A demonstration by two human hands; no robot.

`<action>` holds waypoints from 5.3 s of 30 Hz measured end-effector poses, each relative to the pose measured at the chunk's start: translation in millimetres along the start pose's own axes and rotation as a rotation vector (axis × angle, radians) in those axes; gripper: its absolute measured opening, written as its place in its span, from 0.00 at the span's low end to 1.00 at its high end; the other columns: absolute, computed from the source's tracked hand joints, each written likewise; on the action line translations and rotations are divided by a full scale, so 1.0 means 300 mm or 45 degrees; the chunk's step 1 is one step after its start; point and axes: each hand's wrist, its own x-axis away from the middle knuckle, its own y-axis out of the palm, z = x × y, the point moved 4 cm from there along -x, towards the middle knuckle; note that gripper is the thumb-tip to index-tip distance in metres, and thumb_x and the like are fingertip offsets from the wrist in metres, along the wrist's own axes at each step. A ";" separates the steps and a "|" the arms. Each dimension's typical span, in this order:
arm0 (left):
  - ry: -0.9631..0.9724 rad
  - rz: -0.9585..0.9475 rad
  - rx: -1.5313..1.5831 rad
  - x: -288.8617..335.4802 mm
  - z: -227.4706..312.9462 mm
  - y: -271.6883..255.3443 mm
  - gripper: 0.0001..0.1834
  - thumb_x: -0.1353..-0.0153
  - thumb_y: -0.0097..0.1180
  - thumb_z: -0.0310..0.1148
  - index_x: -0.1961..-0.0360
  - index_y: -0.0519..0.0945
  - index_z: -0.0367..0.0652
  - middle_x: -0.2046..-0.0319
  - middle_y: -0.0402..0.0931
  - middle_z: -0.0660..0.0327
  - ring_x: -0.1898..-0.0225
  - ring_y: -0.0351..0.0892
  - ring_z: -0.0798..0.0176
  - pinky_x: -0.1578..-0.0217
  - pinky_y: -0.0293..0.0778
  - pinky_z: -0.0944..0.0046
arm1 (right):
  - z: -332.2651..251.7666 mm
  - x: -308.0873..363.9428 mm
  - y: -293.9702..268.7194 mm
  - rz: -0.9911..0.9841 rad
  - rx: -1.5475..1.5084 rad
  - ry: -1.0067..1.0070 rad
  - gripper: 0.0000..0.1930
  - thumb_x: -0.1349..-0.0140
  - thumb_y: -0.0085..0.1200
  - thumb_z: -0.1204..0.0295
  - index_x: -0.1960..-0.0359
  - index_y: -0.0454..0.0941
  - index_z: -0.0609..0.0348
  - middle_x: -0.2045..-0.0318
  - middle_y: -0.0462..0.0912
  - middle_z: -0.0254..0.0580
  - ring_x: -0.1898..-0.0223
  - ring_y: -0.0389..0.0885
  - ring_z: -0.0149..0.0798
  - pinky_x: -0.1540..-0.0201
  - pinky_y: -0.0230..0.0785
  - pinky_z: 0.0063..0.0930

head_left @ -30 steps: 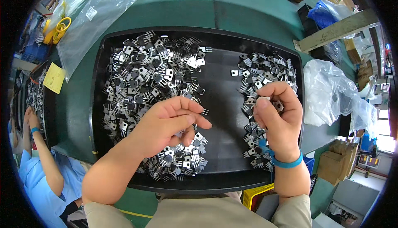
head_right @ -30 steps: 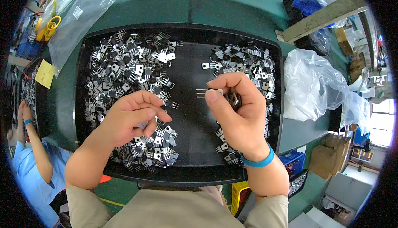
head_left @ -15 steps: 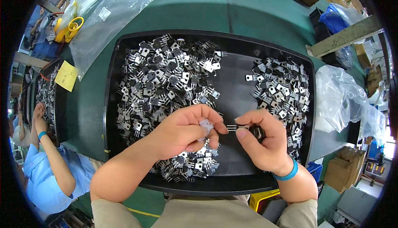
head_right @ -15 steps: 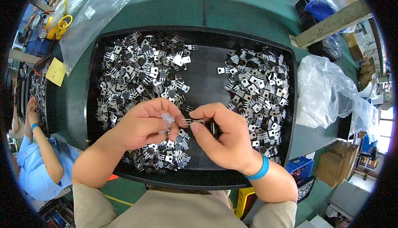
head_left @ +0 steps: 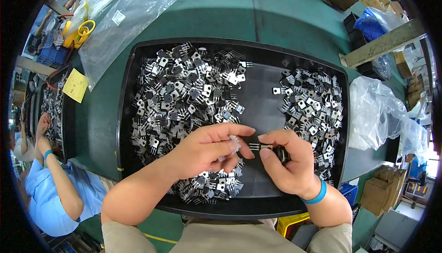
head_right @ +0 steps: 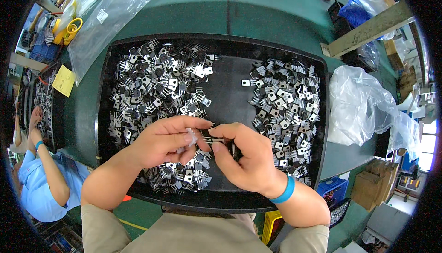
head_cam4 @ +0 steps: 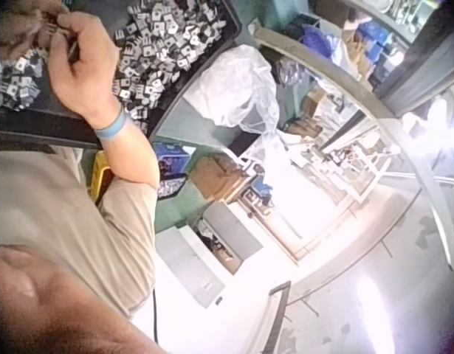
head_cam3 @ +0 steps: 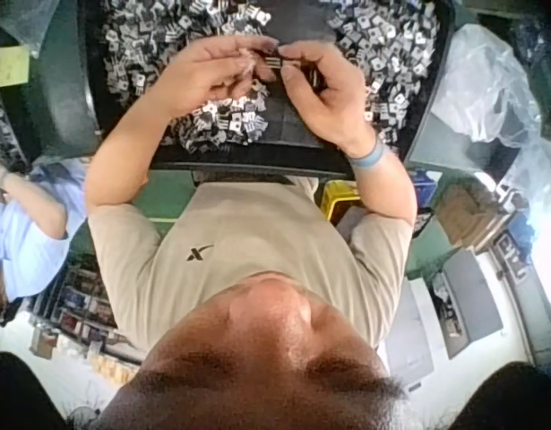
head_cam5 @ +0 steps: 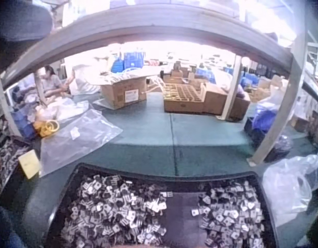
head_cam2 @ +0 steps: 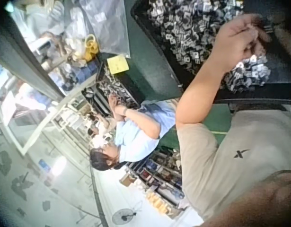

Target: The person repeatedly picks small black electronic components from a tray and attaches small white plastic pieces to them by hand. The person handles the components one at a time, inserting the white pieces into the black parts and placing the assembled units back into the tray.

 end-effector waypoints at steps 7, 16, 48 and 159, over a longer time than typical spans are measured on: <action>0.044 -0.047 -0.059 0.000 -0.012 0.007 0.18 0.32 0.43 0.25 0.42 0.62 0.39 0.58 0.77 0.53 0.74 0.73 0.72 0.80 0.63 0.78 | -0.005 -0.005 0.018 -0.056 0.039 -0.060 0.09 0.47 0.58 0.82 0.64 0.77 0.61 0.73 0.81 0.44 0.74 0.82 0.39 0.72 0.71 0.26; 0.030 -0.037 -0.096 0.010 0.002 0.033 0.19 0.33 0.45 0.27 0.41 0.63 0.38 0.78 0.74 0.58 0.82 0.67 0.75 0.85 0.58 0.78 | 0.012 0.007 0.033 -0.126 0.031 -0.082 0.09 0.47 0.60 0.80 0.64 0.77 0.61 0.73 0.80 0.45 0.74 0.81 0.43 0.73 0.71 0.29; 0.051 0.014 -0.124 0.008 0.003 0.004 0.08 0.36 0.50 0.27 0.59 0.75 0.34 0.71 0.80 0.57 0.79 0.70 0.76 0.82 0.61 0.76 | 0.026 0.013 0.015 -0.122 -0.205 0.257 0.06 0.41 0.54 0.80 0.63 0.77 0.65 0.72 0.83 0.37 0.72 0.78 0.24 0.70 0.68 0.18; 0.380 0.314 -0.737 0.006 0.012 -0.015 0.07 0.43 0.58 0.24 0.63 0.81 0.34 0.72 0.79 0.65 0.70 0.74 0.77 0.70 0.71 0.74 | -0.020 -0.019 0.057 -0.071 0.319 -0.291 0.12 0.51 0.57 0.86 0.64 0.80 0.61 0.71 0.79 0.43 0.72 0.80 0.41 0.71 0.72 0.27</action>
